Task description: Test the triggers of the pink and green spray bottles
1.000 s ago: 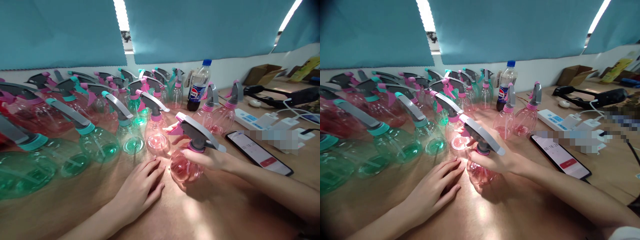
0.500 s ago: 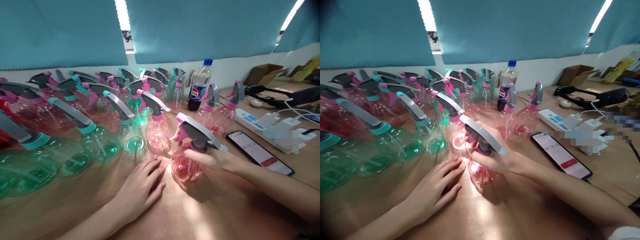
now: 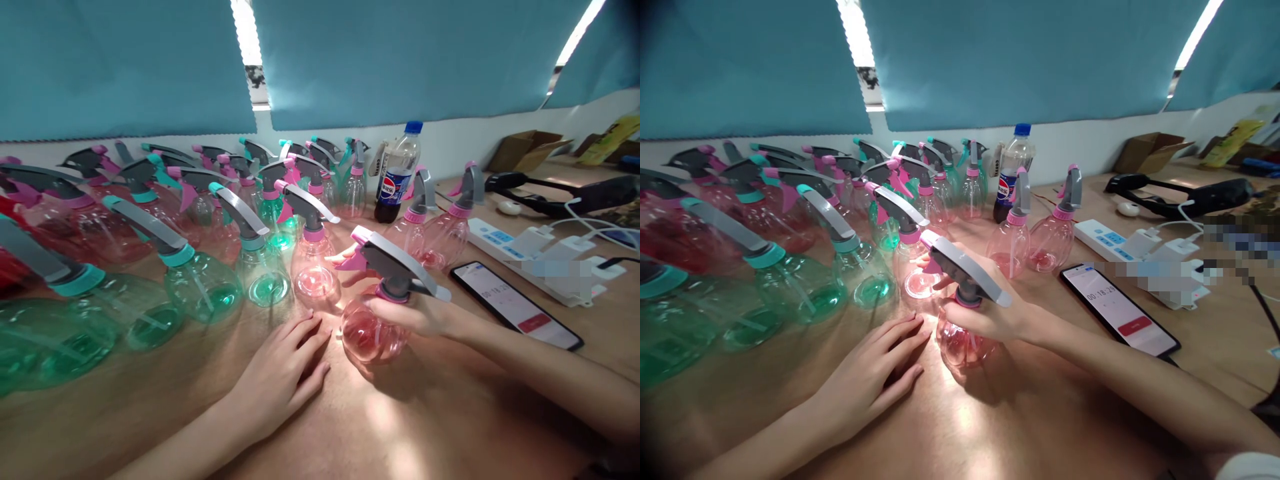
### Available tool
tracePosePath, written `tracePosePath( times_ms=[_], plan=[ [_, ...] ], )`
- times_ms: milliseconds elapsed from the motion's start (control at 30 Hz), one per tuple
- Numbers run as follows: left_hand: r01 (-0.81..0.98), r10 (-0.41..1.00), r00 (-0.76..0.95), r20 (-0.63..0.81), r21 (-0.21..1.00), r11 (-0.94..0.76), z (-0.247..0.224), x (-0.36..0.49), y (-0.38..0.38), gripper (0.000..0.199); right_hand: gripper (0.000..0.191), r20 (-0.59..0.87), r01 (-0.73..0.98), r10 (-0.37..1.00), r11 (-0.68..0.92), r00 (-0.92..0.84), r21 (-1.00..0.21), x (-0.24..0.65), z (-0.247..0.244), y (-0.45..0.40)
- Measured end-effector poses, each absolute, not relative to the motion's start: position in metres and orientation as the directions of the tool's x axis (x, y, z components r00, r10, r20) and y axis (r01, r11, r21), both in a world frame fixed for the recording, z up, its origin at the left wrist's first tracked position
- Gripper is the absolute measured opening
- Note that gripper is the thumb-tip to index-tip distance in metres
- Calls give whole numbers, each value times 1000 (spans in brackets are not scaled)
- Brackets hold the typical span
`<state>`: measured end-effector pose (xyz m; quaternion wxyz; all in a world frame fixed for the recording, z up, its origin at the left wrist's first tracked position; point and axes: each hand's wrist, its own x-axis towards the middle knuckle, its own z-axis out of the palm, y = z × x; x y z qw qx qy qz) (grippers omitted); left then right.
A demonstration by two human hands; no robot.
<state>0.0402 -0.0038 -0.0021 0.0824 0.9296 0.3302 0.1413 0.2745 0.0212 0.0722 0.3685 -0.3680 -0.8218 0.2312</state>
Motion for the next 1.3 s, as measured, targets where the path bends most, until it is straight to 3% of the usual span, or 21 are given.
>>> tracePosePath(
  times_ms=[167,300,467,700,833,1033,1300],
  plan=[
    [585,633,744,214,247,-772,-2,41,-3,38,27,386,451,805,578,-450,-680,277,60,22],
    [577,625,743,238,246,-779,-5,41,-2,40,32,443,461,811,583,-383,-669,277,53,22],
    [573,623,742,249,247,-781,-7,40,-1,38,27,486,505,835,546,-260,-669,277,54,16],
    [576,625,747,225,250,-778,-6,40,0,37,19,486,563,817,570,-310,-598,286,54,-8],
    [571,619,750,233,246,-783,-5,41,0,36,58,443,656,886,416,-136,-630,291,46,-24],
    [569,610,753,247,221,-792,-5,41,0,34,41,426,745,900,345,-91,-570,295,47,-28],
    [572,610,747,264,213,-792,-7,40,0,35,55,470,864,881,198,50,-464,301,45,10]
  ],
)
